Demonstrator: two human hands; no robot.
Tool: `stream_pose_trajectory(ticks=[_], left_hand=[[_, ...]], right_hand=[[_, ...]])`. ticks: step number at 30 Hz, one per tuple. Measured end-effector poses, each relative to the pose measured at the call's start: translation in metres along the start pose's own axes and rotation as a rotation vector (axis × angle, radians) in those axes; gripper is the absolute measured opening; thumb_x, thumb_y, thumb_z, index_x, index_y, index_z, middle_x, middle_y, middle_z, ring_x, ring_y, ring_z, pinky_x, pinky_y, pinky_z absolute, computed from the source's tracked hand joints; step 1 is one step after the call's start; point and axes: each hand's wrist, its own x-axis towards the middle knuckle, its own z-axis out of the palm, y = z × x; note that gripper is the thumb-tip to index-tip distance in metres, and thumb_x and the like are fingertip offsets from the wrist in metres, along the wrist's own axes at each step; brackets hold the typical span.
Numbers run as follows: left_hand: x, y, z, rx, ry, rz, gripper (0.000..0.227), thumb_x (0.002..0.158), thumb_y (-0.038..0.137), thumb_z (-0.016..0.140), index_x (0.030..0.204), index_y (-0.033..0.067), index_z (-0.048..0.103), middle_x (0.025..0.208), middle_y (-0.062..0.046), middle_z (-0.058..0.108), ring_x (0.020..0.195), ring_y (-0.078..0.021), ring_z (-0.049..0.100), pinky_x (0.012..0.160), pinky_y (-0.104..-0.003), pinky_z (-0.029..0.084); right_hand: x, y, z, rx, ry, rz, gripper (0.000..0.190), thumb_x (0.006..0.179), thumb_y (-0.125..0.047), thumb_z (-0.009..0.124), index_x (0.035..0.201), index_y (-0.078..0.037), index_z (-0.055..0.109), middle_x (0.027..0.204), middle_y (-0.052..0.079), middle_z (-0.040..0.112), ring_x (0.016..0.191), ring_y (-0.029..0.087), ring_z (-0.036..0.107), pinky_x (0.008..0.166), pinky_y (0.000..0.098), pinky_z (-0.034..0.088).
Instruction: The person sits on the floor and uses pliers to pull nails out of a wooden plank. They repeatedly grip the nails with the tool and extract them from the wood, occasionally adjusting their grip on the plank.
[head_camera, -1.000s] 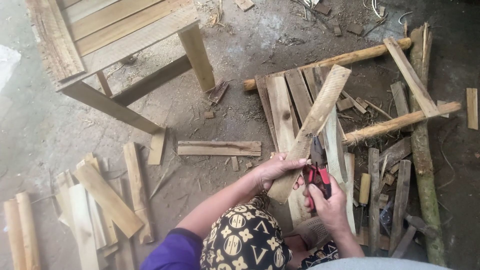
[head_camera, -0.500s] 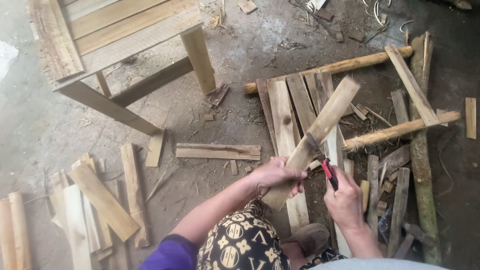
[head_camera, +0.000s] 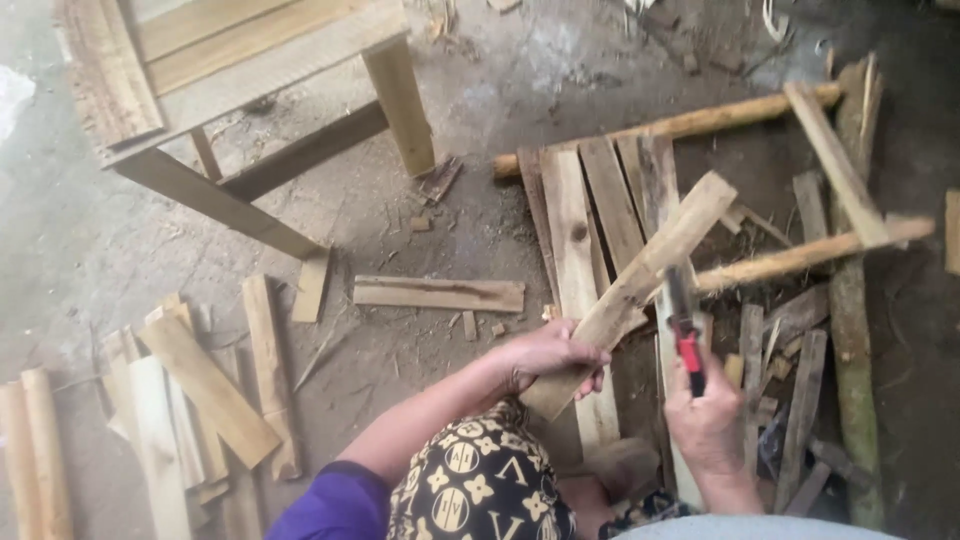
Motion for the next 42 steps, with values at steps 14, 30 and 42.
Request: stream_pose_trajectory(ticks=[14, 30, 42], left_hand=[[0.012, -0.006, -0.002, 0.095, 0.111, -0.121, 0.031, 0.095, -0.005, 0.063, 0.114, -0.0082, 0.039, 0.075, -0.019, 0.067, 0.054, -0.0224, 0.067, 0.046, -0.027, 0.062], [0.006, -0.004, 0.025, 0.171, 0.114, 0.036, 0.025, 0.083, -0.001, 0.063, 0.103, -0.0126, 0.055, 0.065, -0.027, 0.066, 0.047, -0.0252, 0.069, 0.044, -0.038, 0.060], [0.003, 0.023, 0.038, 1.538, 0.491, 0.030, 0.021, 0.087, 0.014, 0.055, 0.107, 0.0079, 0.059, 0.075, -0.004, 0.060, 0.059, -0.0171, 0.058, 0.050, -0.026, 0.053]], right_hand=[[0.002, -0.024, -0.014, 0.091, 0.146, -0.251, 0.008, 0.098, 0.010, 0.060, 0.104, 0.005, 0.062, 0.083, 0.013, 0.068, 0.047, 0.016, 0.053, 0.039, 0.0263, 0.050], [0.009, 0.035, 0.007, -0.068, 0.190, -0.298, 0.013, 0.090, -0.008, 0.073, 0.103, -0.008, 0.074, 0.086, 0.014, 0.070, 0.084, 0.035, 0.070, 0.067, 0.0419, 0.056], [-0.030, 0.020, -0.015, 0.192, 0.076, 0.132, 0.020, 0.104, -0.011, 0.057, 0.118, -0.001, 0.067, 0.085, 0.015, 0.073, 0.065, 0.022, 0.069, 0.054, 0.0330, 0.060]])
